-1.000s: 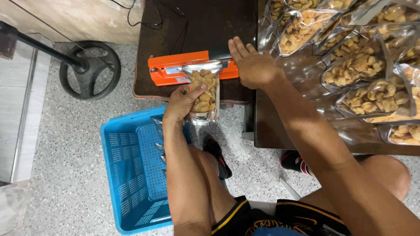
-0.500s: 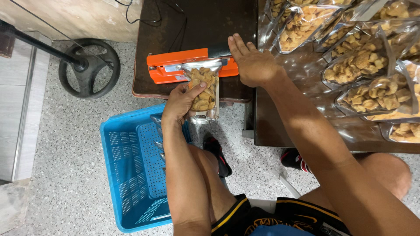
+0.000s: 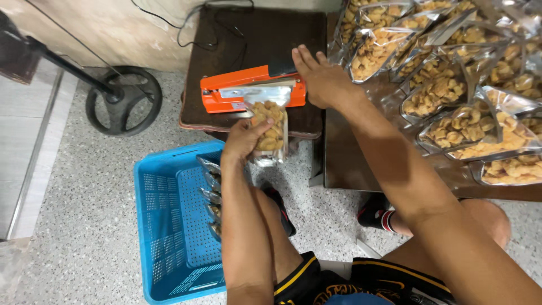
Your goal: The person places clear bags containing snacks into an impulse sealer, presses the lever to seal each bag, and then places the sealed bags into a blue plastic basket.
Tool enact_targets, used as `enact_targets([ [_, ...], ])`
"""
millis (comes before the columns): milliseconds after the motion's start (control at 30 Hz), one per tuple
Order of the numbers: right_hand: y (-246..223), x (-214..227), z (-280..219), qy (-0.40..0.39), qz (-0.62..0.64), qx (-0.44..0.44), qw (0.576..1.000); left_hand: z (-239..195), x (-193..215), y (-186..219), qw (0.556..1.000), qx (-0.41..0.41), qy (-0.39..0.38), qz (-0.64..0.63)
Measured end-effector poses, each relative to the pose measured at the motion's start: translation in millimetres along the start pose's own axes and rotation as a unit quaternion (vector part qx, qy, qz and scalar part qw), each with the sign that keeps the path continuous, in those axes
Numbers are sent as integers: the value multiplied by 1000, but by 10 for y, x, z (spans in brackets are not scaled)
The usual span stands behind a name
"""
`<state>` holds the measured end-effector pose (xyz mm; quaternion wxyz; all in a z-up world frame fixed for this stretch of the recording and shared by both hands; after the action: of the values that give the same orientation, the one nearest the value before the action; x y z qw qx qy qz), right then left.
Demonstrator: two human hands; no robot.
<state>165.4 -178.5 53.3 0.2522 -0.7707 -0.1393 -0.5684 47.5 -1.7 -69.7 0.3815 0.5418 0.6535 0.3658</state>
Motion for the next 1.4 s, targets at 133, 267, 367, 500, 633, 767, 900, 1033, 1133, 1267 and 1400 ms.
enact_targets([
  [133,37,101,-116,41,29,54,997,-247,-71,19,998,-45,32,19],
  [267,78,151,-237,21,96,60,993,-567,-224,172,997,-75,13,-14],
  [367,13,330,-356,30,173,102,979,-753,-295,325,996,-91,8,-10],
  [500,24,533,-572,-17,326,-13,945,-1005,-291,474,995,-80,28,59],
  [633,-251,763,-877,-20,361,7,932,-1307,-406,579,990,-133,2,-49],
  [767,-556,825,-1028,-28,368,24,929,-1641,-506,631,987,-147,-11,-65],
  [900,-829,833,-1104,-54,355,44,932,-1976,-357,718,978,-204,10,30],
  [1033,-1530,802,-1226,-59,336,202,918,-2427,97,752,951,-266,105,118],
  [1133,-2279,583,-1368,-41,246,368,896,-2965,599,787,872,-301,282,263],
  [1267,-3138,-26,-1355,-59,223,436,870,-3400,1198,652,821,-224,398,342],
  [1400,-3784,-968,-1160,-158,216,434,860,-3393,1694,79,776,-99,380,493],
])
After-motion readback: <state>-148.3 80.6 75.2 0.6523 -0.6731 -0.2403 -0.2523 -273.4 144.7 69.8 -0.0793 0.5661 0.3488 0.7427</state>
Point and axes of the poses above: each hand's wrist, its own z-axis towards the middle knuckle, its own x-axis out of the back of the hand, y = z × x, the point moved 7 cm from there along z, towards the middle knuckle, and after that the axes turned 10 degrees about z, right-handed, at the moved point
